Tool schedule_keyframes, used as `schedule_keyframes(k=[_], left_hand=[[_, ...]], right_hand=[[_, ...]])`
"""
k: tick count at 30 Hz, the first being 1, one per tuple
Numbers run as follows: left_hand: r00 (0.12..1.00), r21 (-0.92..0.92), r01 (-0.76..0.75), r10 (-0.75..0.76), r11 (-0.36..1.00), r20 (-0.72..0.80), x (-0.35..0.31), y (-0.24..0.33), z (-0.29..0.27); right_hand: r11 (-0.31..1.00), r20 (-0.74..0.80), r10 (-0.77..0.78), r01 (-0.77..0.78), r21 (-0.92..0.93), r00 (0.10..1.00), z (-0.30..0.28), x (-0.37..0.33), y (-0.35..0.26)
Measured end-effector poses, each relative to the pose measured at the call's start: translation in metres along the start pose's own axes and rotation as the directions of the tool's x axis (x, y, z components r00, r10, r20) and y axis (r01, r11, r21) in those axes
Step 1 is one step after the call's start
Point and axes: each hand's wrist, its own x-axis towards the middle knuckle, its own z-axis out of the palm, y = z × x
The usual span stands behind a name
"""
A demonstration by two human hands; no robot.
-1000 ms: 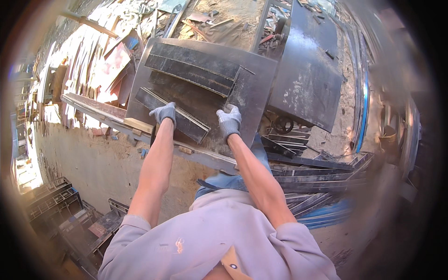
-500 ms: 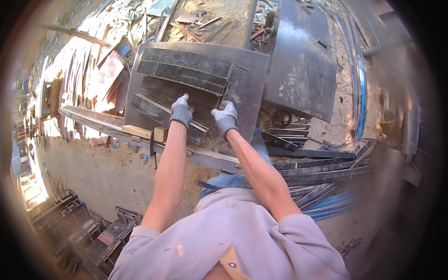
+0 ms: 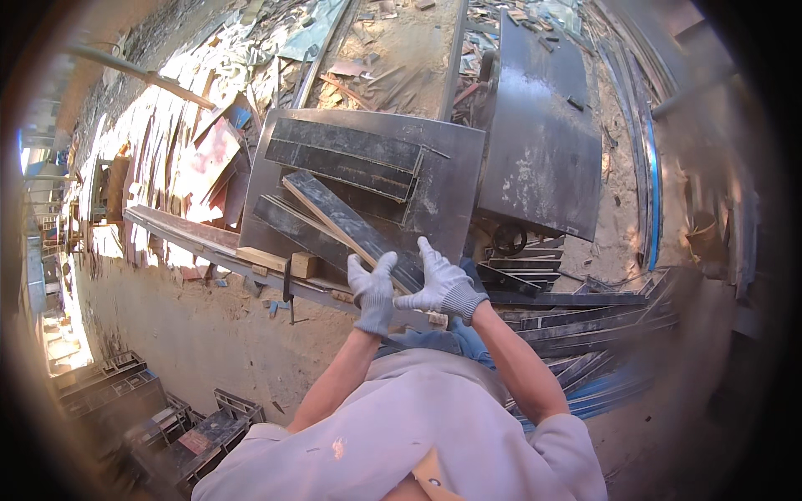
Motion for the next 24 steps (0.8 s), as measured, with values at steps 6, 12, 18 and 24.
schedule_keyframes(k=[6,12,18,24], left_hand=[[0.899,-0.275,0.031,0.093,0.961,0.428,-0.040,0.065,0.029],[0.724,-0.497,0.367,0.094,0.787,0.683,-0.033,0.124,0.108],[0.661,-0.454,0.215,0.213,0.865,0.719,-0.074,0.113,0.155],[0.583,-0.382,0.386,0.099,0.840,0.806,-0.069,0.113,0.184]], right_hand=[[0.895,-0.115,0.025,0.029,0.446,0.993,0.001,-0.062,0.052],[0.782,-0.155,0.137,-0.010,0.623,0.978,-0.001,-0.121,0.097],[0.892,-0.210,0.253,-0.144,0.428,0.944,-0.026,-0.147,0.124],[0.953,-0.443,0.154,-0.014,0.304,0.883,-0.017,-0.146,0.144]])
